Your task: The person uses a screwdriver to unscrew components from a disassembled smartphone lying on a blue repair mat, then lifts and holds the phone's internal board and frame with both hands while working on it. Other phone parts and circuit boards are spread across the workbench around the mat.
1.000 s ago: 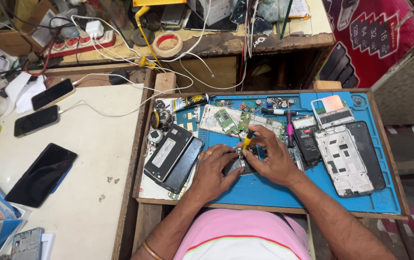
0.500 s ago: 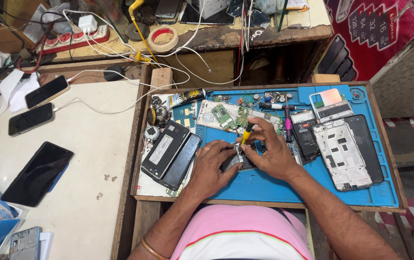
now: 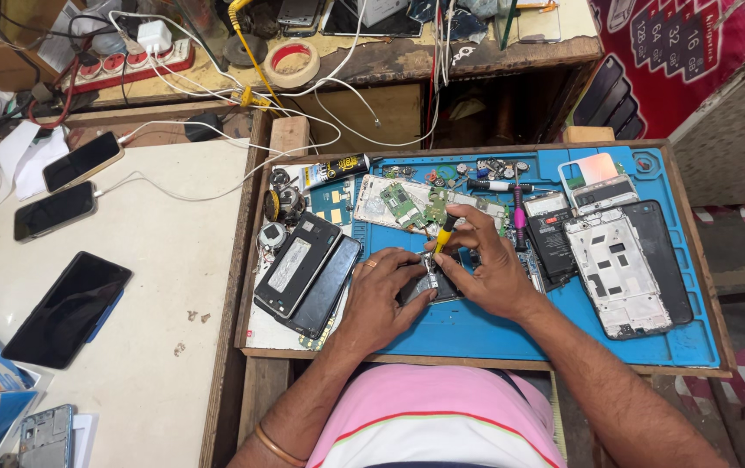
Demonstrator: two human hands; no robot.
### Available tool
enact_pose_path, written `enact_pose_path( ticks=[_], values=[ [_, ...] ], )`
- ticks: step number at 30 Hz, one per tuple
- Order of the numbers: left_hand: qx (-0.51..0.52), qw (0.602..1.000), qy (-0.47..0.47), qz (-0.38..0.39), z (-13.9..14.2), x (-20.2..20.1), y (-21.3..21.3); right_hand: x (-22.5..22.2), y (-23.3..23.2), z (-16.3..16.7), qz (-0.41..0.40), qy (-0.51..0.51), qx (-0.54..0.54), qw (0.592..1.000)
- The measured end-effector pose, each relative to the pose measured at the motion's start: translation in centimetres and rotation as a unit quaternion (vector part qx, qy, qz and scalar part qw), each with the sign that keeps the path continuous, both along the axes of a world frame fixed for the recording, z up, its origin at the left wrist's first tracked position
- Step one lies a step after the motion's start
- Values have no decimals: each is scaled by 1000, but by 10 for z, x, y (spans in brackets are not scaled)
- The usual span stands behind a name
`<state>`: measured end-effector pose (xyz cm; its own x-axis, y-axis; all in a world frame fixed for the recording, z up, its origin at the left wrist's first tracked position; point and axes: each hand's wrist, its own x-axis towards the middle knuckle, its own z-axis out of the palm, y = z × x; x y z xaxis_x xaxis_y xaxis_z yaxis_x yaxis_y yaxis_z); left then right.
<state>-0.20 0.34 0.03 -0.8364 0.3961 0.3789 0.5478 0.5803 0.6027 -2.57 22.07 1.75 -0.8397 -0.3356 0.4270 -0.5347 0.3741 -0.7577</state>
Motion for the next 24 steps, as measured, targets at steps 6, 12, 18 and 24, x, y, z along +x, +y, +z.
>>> enact_pose_path(
  ticks=[6, 12, 18, 24],
  values=[
    [-1, 1000, -7, -1, -1, 0, 0, 0, 1, 3, 0, -5, 1, 1000],
    [0, 1000, 9, -5, 0, 0, 0, -3, -2, 4, -21, -84, -44, 995],
    [3, 1000, 7, -3, 1, 0, 1, -4, -4, 14, -72, -120, -30, 990],
    [9, 1000, 6, -3, 1, 0, 1, -2, -10, 15, -121, -147, 46, 981]
  ],
)
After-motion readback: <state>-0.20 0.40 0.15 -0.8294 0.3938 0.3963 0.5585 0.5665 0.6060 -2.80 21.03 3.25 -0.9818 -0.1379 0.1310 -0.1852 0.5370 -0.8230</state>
